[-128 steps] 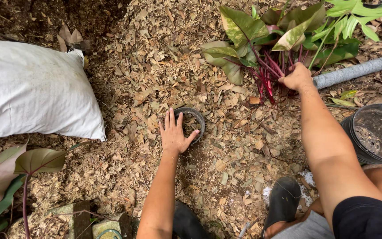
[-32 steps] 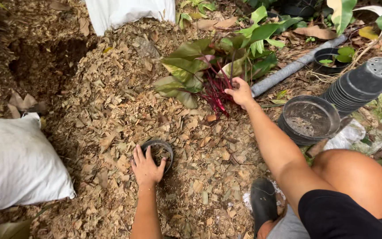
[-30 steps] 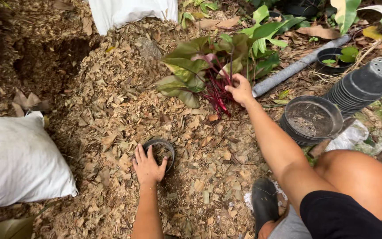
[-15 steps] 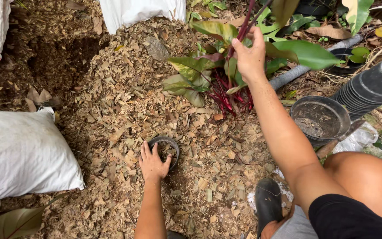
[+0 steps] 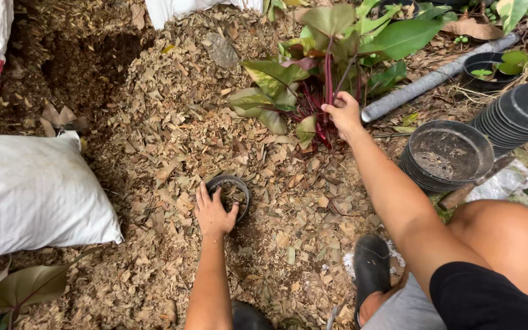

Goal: The person kneels on a mulch-covered ground in a plant nursery and pots a variegated monstera cutting. They fill a small black pot with wood-chip growing medium, position the cutting in the pot, add more medium around it, and press the medium down by hand to settle the plant.

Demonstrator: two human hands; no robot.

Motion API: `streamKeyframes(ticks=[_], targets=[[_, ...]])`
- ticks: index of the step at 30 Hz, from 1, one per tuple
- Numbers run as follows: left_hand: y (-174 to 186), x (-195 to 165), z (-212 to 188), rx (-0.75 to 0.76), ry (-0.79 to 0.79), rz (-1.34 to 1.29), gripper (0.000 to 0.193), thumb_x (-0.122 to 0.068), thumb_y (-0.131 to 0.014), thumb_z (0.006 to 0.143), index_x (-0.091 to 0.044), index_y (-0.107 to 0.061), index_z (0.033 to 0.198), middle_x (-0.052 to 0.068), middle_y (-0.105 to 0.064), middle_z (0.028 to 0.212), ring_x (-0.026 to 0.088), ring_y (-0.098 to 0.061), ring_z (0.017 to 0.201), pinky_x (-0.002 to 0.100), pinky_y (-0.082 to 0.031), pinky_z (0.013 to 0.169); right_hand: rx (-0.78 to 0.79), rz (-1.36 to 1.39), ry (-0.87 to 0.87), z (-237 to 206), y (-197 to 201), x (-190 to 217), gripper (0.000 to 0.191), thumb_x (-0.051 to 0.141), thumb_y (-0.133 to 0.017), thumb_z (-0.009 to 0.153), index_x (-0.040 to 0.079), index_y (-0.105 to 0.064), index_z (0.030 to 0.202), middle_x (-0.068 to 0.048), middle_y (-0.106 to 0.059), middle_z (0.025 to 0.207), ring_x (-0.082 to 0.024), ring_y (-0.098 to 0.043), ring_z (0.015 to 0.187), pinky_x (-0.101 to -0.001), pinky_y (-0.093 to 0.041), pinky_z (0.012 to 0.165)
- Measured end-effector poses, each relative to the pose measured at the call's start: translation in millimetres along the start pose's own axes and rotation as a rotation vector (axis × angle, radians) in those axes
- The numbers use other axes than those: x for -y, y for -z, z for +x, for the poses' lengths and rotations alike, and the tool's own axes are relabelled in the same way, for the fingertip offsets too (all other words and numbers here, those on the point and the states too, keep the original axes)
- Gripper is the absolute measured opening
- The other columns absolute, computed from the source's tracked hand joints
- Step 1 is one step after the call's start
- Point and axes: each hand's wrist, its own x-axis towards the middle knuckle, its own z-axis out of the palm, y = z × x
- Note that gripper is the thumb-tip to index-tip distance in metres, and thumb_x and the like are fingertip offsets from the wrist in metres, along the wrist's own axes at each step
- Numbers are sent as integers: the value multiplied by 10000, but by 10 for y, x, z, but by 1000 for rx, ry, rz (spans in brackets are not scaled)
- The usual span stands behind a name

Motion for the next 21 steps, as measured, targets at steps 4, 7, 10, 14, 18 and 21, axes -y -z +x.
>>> streamKeyframes(ticks=[4,7,10,14,18,21], targets=[[5,-17,31,33,13,16,783,-603,-604,859,-179,-465,1503,158,-69,1707,336,-118,1572,545,-278,1202,151,155,-104,-21,136,19,246,1,-718,919,83,-602,1120,-42,-735,1105,-164,-689,987,-312,-559,782],[3,-40,71,81,26,38,783,-611,-587,871,-178,-451,1509,168,-43,1699,343,-87,1570,559,-278,1180,227,274,-46,-5,173,83,228,-11,-694,923,85,-606,1110,-55,-719,1114,-185,-697,1020,-348,-583,771],[4,-45,85,12,-4,34,781,-618,-577,879,-171,-465,1509,173,-65,1703,351,-115,1565,555,-286,1192,190,260,-38,34,206,92,220,1,-679,937,100,-576,1105,-70,-694,1091,-203,-707,1043,-377,-581,774],[-21,-28,72,54,12,44,757,-623,-566,883,-180,-480,1491,175,-53,1704,350,-104,1568,570,-289,1179,157,392,23,144,328,46,177,56,-660,992,91,-581,1146,-95,-689,1121,-228,-721,1068,-379,-603,841],[-39,-8,54,24,3,26,735,-614,-570,878,-179,-518,1469,177,-70,1706,355,-124,1565,571,-296,1179,140,416,25,258,449,70,187,161,-644,1030,103,-567,1191,-104,-701,1185,-232,-719,1053,-345,-571,802],[-44,-1,55,-1,-6,21,730,-614,-578,875,-172,-534,1455,179,-81,1696,353,-124,1562,572,-283,1186,181,505,51,340,512,181,268,243,-613,1047,127,-564,1283,-173,-689,1222,-230,-705,1015,-313,-543,788]])
